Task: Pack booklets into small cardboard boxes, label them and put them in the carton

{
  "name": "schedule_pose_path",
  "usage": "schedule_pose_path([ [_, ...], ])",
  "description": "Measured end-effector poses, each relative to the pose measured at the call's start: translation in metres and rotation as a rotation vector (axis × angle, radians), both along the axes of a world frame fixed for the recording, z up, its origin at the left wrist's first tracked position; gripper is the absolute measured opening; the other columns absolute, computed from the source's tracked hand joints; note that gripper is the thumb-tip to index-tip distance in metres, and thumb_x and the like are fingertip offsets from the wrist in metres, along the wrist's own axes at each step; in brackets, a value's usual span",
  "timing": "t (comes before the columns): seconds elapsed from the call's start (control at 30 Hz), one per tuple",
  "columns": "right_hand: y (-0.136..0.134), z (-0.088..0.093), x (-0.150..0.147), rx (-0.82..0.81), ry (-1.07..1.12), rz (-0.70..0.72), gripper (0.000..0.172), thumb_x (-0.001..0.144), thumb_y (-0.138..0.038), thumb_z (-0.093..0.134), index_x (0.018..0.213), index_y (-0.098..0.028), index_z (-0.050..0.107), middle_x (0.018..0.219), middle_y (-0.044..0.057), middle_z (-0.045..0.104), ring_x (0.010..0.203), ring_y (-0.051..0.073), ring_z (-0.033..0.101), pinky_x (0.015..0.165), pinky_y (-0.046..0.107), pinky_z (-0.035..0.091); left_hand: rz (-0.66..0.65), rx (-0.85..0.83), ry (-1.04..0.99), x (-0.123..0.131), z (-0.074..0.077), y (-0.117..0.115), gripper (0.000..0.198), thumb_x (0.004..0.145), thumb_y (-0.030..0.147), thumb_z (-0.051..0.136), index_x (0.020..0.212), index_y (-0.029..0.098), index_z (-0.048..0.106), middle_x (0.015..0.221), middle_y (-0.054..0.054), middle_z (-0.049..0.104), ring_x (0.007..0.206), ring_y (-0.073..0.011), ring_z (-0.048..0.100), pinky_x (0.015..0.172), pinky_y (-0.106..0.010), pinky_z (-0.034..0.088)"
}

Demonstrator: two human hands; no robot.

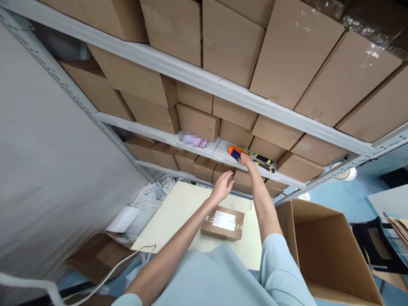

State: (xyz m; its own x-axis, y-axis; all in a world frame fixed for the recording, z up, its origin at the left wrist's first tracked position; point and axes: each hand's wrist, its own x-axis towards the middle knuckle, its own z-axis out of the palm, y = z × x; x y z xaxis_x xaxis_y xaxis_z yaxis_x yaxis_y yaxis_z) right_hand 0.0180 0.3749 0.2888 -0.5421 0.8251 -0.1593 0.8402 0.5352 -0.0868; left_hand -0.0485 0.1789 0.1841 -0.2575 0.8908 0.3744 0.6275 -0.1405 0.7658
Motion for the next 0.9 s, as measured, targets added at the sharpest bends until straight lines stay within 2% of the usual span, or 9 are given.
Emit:
schedule_pose_path([
  [0.13,0.011,-0.017,0.007,0.058,0.083,-0.027,0.049,0.099,-0.021,0.056,0.145,-0.004,0.060,0.146,0.027,0.067,0.140,0.037,0.061,0.122,0.048,0.045,-0.019,-0.078,0.020,-0.005,-0.030,-0.031,0.045,0.104,0.025,0.056,0.148,0.018,0.062,0.154,-0.018,0.063,0.144,-0.0336,0.061,0.124,-0.054,0.050],
  [0.2,0.007,-0.039,0.026,0.157,0.293,-0.046,0.057,0.098,-0.025,0.055,0.151,-0.004,0.054,0.152,0.028,0.061,0.146,0.038,0.054,0.126,0.052,0.040,-0.004,-0.123,0.014,-0.012,-0.052,-0.058,0.045,0.104,0.028,0.057,0.148,0.017,0.061,0.155,-0.018,0.062,0.147,-0.0334,0.059,0.127,-0.054,0.047],
  [0.27,-0.012,-0.075,0.061,0.282,0.602,-0.072,0.059,0.099,-0.031,0.056,0.153,-0.006,0.053,0.154,0.027,0.058,0.148,0.037,0.051,0.128,0.055,0.039,0.044,-0.192,-0.008,-0.021,-0.078,-0.095,0.047,0.105,0.032,0.056,0.148,0.017,0.061,0.155,-0.019,0.062,0.148,-0.0334,0.057,0.129,-0.054,0.044],
  [0.37,-0.083,-0.141,0.129,0.292,0.874,-0.135,0.057,0.105,-0.042,0.053,0.156,-0.016,0.052,0.157,0.020,0.056,0.152,0.033,0.050,0.130,0.058,0.038,0.166,-0.361,-0.072,-0.030,-0.115,-0.155,0.050,0.105,0.038,0.055,0.150,0.016,0.059,0.153,-0.020,0.064,0.147,-0.0336,0.058,0.129,-0.054,0.045],
  [0.47,-0.191,-0.193,0.186,0.149,0.931,-0.323,0.055,0.109,-0.051,0.049,0.155,-0.022,0.056,0.155,0.016,0.060,0.150,0.031,0.054,0.130,0.059,0.040,0.246,-0.523,-0.132,-0.028,-0.139,-0.193,0.057,0.107,0.045,0.052,0.156,0.015,0.054,0.156,-0.022,0.061,0.149,-0.0334,0.057,0.127,-0.053,0.047],
  [0.57,-0.283,-0.219,0.208,-0.035,0.895,-0.555,0.064,0.109,-0.059,0.046,0.161,-0.022,0.053,0.161,0.015,0.059,0.153,0.031,0.054,0.131,0.058,0.040,0.224,-0.615,-0.169,-0.014,-0.151,-0.201,0.069,0.106,0.054,0.053,0.162,0.014,0.046,0.167,-0.022,0.052,0.156,-0.0333,0.051,0.131,-0.051,0.042],
  [0.63,-0.317,-0.229,0.208,-0.178,0.863,-0.662,0.072,0.108,-0.064,0.045,0.166,-0.021,0.046,0.167,0.015,0.053,0.158,0.031,0.050,0.132,0.057,0.039,0.193,-0.671,-0.181,-0.001,-0.153,-0.195,0.076,0.105,0.058,0.054,0.165,0.013,0.042,0.170,-0.023,0.048,0.158,-0.0344,0.049,0.132,-0.050,0.040],
  [0.73,-0.328,-0.240,0.195,-0.349,0.803,-0.729,0.084,0.107,-0.071,0.042,0.171,-0.017,0.038,0.171,0.016,0.049,0.160,0.032,0.047,0.131,0.053,0.042,0.165,-0.742,-0.164,0.018,-0.149,-0.179,0.082,0.104,0.061,0.054,0.166,0.009,0.039,0.169,-0.024,0.049,0.157,-0.0373,0.049,0.130,-0.051,0.042],
  [0.9,-0.309,-0.257,0.175,-0.357,0.696,-0.729,0.105,0.101,-0.083,0.042,0.172,-0.007,0.030,0.174,0.023,0.042,0.163,0.036,0.042,0.131,0.051,0.041,0.216,-0.802,-0.076,0.038,-0.133,-0.155,0.079,0.102,0.069,0.053,0.157,0.014,0.047,0.153,-0.024,0.064,0.143,-0.0424,0.062,0.120,-0.057,0.050],
])
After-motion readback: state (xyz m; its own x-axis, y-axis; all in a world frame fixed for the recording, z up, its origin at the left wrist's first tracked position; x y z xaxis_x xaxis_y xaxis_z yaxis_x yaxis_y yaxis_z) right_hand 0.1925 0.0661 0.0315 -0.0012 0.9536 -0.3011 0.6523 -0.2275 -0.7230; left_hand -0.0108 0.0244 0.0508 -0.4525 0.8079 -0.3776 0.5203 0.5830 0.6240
